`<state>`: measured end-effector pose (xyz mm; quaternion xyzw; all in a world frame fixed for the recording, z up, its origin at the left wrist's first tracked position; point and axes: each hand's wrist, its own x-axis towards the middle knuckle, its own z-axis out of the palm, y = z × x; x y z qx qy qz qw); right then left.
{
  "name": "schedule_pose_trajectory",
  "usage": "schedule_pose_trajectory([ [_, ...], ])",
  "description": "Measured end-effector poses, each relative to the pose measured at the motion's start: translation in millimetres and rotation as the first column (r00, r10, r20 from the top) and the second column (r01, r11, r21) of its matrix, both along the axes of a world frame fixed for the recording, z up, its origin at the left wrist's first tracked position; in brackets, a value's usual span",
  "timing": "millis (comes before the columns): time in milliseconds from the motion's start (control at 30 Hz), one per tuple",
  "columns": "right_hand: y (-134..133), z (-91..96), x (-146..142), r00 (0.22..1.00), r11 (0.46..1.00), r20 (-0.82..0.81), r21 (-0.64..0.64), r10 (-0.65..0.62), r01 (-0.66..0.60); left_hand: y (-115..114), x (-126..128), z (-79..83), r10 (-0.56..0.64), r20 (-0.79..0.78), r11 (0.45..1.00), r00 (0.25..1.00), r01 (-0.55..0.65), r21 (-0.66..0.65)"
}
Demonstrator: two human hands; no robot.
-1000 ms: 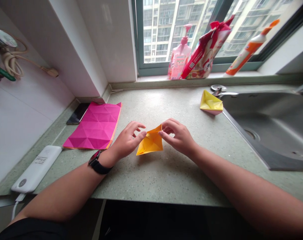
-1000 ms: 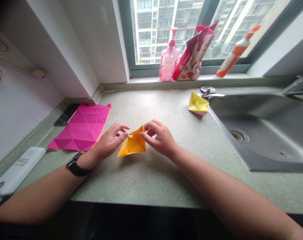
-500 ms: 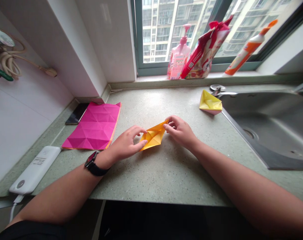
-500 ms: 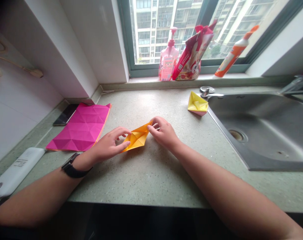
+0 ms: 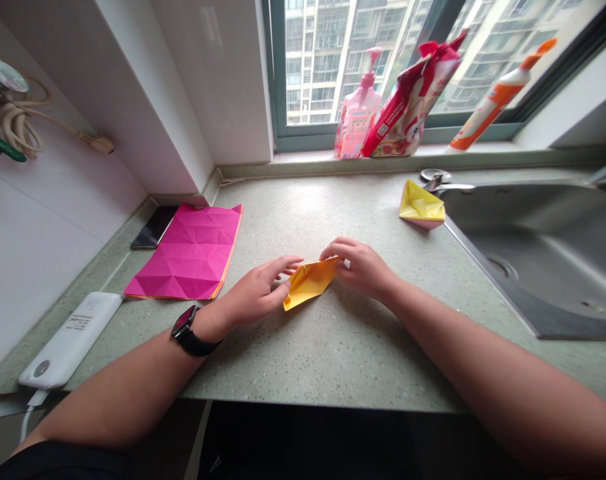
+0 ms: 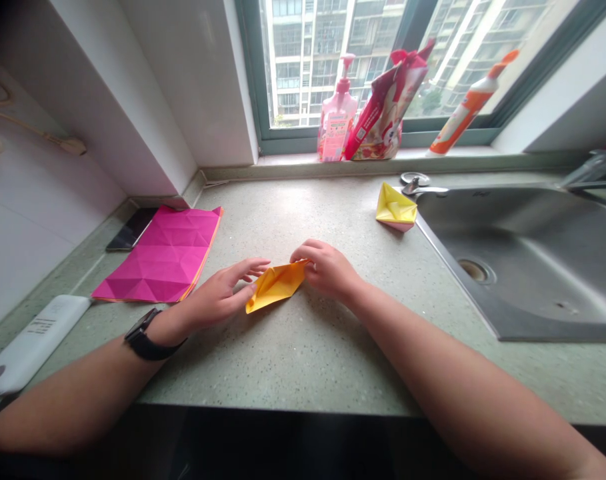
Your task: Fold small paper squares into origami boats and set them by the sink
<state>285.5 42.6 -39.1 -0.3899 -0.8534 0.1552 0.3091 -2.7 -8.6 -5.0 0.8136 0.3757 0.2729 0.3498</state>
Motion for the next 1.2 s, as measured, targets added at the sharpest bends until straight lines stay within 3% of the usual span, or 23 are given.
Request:
schedule_pose_trajectory([
  [200, -6.7, 2.7, -5.0, 0.987, 0.99, 0.149, 0.116, 0.064, -0.082, -5.6, 2.0, 0.6, -0.005, -0.084, 0.994, 0.996, 0.014, 0.108],
  [400, -8.0, -5.5, -10.7, 0.999, 0.999, 0.035, 0.039, -0.036, 0.035, -8.9, 0.3, -2.8, 0.088, -0.171, 0.959, 0.981, -0.037, 0.28],
  [533, -8.3, -6.8, -11.4, 0.999, 0.999, 0.006, 0.007, -0.039, 0.038, -5.5, 0.2, -6.3, 0.128, -0.242, 0.943, 0.962, -0.042, 0.331],
  [833, -5.6, -0.1, -5.4, 0.995, 0.998, 0.076, -0.025, 0.058, -0.056, 2.7, -5.5, -7.2, 0.109, -0.318, 0.945, 0.942, 0.001, 0.327],
  [967, -5.8, 7.6, -1.4, 0.974, 0.992, 0.184, -0.009, 0.129, -0.13, 3.6, -8.6, -10.2, 0.142, -0.339, 0.943, 0.93, -0.022, 0.333],
  [1200, -5.0, 7.0, -0.8, 0.964, 0.995, 0.258, 0.049, 0.066, -0.082, 7.4, -11.5, -8.4, 0.169, -0.35, 0.946, 0.921, -0.053, 0.319],
])
